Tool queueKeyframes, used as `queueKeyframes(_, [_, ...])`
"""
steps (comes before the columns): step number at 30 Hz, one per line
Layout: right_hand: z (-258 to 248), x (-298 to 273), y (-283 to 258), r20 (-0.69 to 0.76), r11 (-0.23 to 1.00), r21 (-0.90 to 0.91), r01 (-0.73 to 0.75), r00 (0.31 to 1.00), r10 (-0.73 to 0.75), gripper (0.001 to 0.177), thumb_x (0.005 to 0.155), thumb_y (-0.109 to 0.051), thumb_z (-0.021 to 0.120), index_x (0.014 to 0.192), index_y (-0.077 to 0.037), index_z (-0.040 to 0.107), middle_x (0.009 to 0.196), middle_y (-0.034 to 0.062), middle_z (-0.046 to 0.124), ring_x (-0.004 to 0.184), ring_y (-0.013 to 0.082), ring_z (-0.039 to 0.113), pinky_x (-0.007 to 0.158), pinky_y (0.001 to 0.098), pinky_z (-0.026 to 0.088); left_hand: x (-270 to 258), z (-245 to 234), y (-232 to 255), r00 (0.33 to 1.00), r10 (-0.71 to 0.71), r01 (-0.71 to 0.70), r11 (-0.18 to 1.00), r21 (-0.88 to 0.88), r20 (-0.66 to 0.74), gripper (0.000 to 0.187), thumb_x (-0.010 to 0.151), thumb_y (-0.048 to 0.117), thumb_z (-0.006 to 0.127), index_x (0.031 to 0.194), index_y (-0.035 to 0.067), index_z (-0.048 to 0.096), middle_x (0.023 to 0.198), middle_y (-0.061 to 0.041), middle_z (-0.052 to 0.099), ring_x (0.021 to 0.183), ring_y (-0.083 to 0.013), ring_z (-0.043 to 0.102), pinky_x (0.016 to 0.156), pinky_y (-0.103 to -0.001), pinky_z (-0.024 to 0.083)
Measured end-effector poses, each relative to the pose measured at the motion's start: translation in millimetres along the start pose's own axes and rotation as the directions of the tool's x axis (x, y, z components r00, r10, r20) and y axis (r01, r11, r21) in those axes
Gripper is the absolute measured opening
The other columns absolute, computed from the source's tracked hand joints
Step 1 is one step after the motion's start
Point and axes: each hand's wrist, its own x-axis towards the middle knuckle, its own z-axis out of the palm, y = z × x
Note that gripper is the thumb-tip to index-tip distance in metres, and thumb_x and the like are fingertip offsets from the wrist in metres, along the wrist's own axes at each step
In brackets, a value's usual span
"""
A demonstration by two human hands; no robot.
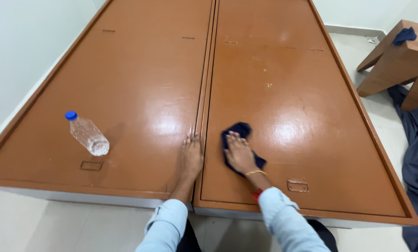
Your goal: The person wipes a brown bed surface with a blue cloth, pours water from a plastic bottle onto a stain, and continues scrubbing the surface with the cloth.
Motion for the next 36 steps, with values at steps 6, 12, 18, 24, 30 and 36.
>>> queueKeyframes(6, [-24,-30,-65,0.276,0.962,0.200,0.185,0.932,-0.237,0.072,0.102,-0.048,0.043,0.160,-0.008,0.030,0.170,0.0115,0.024,0.150,0.0360,0.029,0.122,0.0506,0.022,-1,11,-11,0.997,0.015,-0.022,0.995,-0.092,-0.080,0.057,0.083,-0.002,0.059,0.139,-0.002,0.053,0.131,-0.030,0.062,0.136,-0.0458,0.048,0.116,-0.053,0.034])
queueKeyframes(12, [-70,-96,12,0.281,0.992,0.124,-0.022,0.960,-0.013,0.073,0.100,-0.052,0.041,0.160,-0.013,0.026,0.170,0.0083,0.020,0.155,0.0310,0.020,0.122,0.0506,0.016,-5,7,-13,0.985,-0.165,0.169,0.978,-0.123,0.042,0.057,0.087,-0.003,0.055,0.143,0.007,0.055,0.142,-0.031,0.055,0.124,-0.0446,0.055,0.108,-0.049,0.045])
queueKeyframes(18, [-66,-109,6,0.226,0.998,0.052,-0.029,0.974,0.016,0.085,0.097,-0.062,0.045,0.157,-0.005,0.023,0.165,0.0175,0.015,0.152,0.0352,0.014,0.119,0.0507,0.014,-8,23,-27,0.994,-0.076,0.070,0.994,-0.079,-0.074,0.051,0.093,0.000,0.053,0.143,0.007,0.055,0.139,-0.028,0.058,0.136,-0.0416,0.053,0.112,-0.048,0.045])
queueKeyframes(24, [-80,-135,7,0.121,0.962,0.273,0.024,0.991,-0.059,0.072,0.098,-0.050,0.045,0.158,-0.010,0.036,0.168,0.0158,0.028,0.149,0.0321,0.032,0.123,0.0504,0.022,-11,4,-12,0.997,-0.073,0.069,0.988,-0.140,-0.022,0.051,0.093,0.002,0.054,0.144,0.004,0.049,0.146,-0.027,0.054,0.138,-0.0422,0.048,0.116,-0.047,0.038])
queueKeyframes(30, [-87,-139,29,0.152,0.967,0.253,0.021,0.987,-0.061,0.070,0.099,-0.053,0.049,0.154,-0.010,0.039,0.164,0.0185,0.026,0.149,0.0337,0.028,0.119,0.0554,0.018,-13,-4,1,0.992,-0.127,0.128,0.991,-0.030,0.017,0.049,0.097,0.005,0.052,0.146,0.006,0.048,0.146,-0.028,0.053,0.137,-0.0431,0.050,0.117,-0.047,0.039])
queueKeyframes(36, [-86,-141,27,0.100,0.976,0.205,0.078,0.990,-0.100,0.067,0.100,-0.049,0.047,0.154,-0.010,0.039,0.164,0.0180,0.028,0.150,0.0331,0.029,0.118,0.0536,0.021,-16,12,-15,0.994,-0.015,0.006,0.997,-0.082,-0.109,0.050,0.094,0.005,0.054,0.144,0.004,0.050,0.141,-0.031,0.057,0.133,-0.0440,0.053,0.116,-0.048,0.040])
